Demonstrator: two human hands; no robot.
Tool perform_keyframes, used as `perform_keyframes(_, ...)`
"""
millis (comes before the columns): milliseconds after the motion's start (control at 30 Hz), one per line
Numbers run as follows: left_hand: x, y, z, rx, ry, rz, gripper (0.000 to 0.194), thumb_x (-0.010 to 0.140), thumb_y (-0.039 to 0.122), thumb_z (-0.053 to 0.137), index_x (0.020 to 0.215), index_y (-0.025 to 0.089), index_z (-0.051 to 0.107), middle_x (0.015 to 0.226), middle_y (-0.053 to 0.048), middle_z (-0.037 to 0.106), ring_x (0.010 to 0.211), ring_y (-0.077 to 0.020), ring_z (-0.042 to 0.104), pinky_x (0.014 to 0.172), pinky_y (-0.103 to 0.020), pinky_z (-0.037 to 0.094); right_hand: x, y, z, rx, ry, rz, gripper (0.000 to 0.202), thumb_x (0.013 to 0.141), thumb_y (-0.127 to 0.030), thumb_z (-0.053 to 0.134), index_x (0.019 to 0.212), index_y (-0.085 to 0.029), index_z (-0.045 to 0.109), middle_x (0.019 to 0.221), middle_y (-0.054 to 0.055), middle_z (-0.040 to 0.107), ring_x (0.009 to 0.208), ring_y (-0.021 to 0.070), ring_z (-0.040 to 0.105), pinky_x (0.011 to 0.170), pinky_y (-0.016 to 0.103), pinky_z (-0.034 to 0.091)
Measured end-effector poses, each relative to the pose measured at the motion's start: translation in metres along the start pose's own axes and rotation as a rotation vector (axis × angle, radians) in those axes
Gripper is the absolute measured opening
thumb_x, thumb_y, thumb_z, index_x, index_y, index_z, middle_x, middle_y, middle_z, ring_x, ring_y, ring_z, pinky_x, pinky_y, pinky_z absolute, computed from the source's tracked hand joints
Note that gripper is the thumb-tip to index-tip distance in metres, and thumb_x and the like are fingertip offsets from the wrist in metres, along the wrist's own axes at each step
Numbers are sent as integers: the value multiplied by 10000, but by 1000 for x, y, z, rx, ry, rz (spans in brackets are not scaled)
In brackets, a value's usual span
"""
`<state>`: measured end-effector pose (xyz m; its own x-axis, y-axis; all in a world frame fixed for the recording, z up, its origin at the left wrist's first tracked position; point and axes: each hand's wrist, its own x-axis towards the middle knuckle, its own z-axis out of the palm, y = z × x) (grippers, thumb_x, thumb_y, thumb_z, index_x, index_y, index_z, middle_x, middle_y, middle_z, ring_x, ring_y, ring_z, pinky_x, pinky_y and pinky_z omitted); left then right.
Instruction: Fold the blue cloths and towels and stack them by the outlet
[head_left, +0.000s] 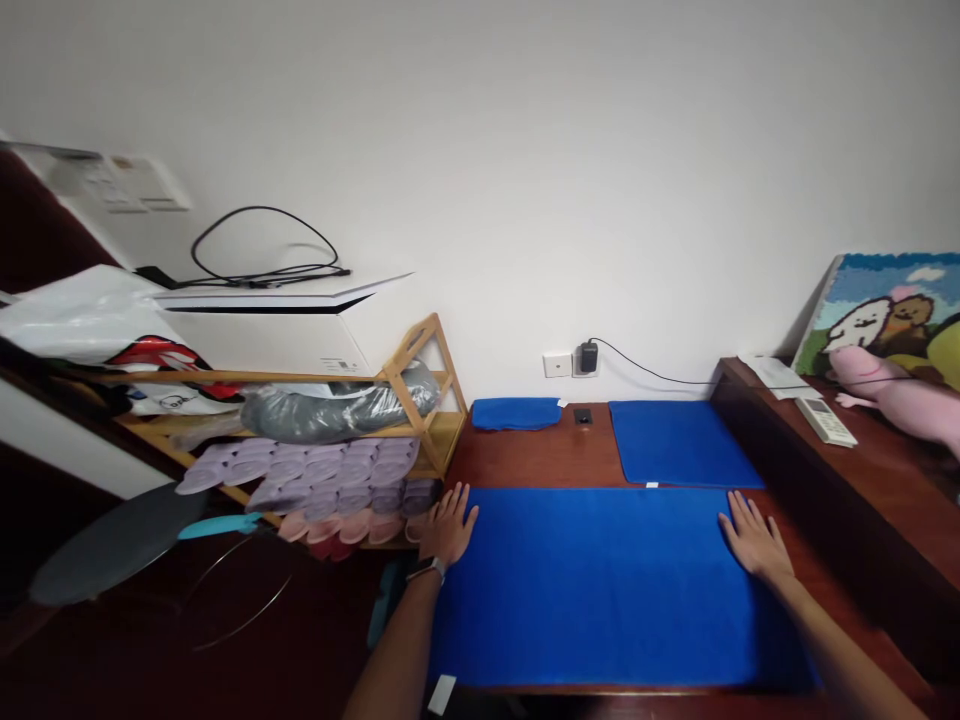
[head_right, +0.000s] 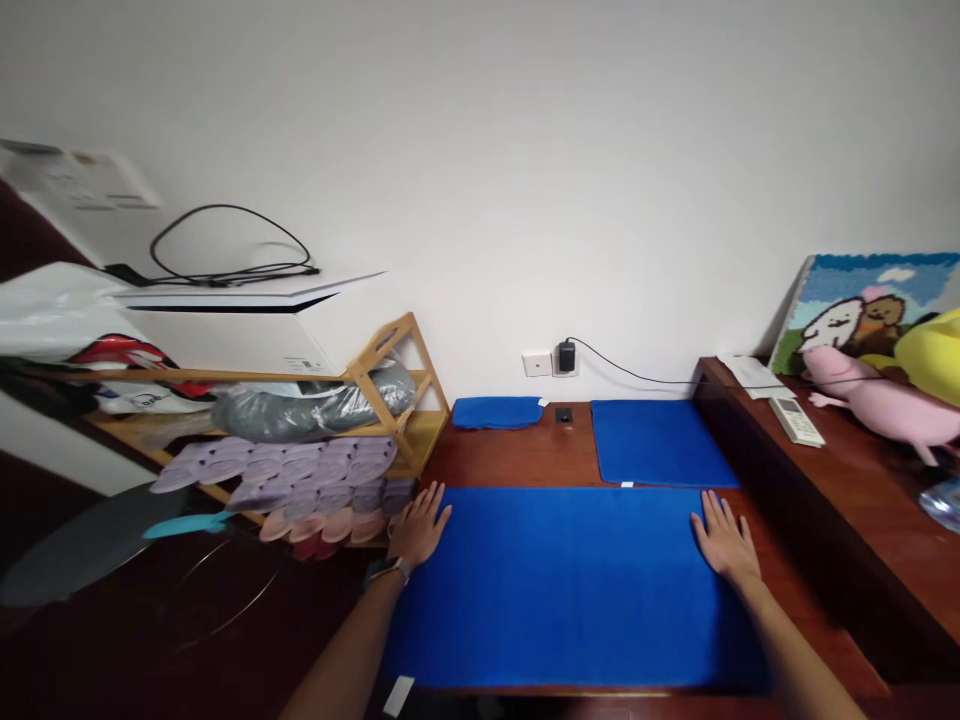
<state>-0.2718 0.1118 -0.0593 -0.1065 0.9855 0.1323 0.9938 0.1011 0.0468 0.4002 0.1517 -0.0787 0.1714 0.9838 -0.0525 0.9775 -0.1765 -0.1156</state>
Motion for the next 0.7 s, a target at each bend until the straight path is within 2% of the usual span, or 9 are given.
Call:
perform_keyframes(233,2,-3,-2,14,-8,13,659,1067,494,294,1649,193,372,1702,-112,390,1550,-302,392,1227,-515,353,0,0,3,-1,4,6,818,1004,-585,72,1710,-184,172,1769,47,226,1639,251,148,1324,530,118)
perform_keyframes(433,-2,-13,6,-22,15,80,653,1068,471,280,1645,178,374,1685,-124,415,1563,-280,382,1259,-508,323,-1,-5,-3,-7,2,7,804,1004,-566,85,1708,-192,189,1768,39,228,1637,247,158,1320,527,126)
perform_keyframes(567,-13,-17,11,-58,14,89,647,1073,446,274,1640,151,377,1689,-139,403,1569,-278,370,1272,-508,315,-4,-7,-8,-14,-17,6,820,999,-558,63,1705,-161,192,1771,39,210,1638,255,152,1322,519,114)
perform_keyframes(700,-29,-16,8,-82,2,82,626,1084,420,274,1637,148,380,1683,-145,413,1568,-274,372,1270,-508,325,-8,-7,-9,-6,-15,5,832,994,-566,47,1705,-156,185,1771,40,213,1638,252,147,1326,506,106)
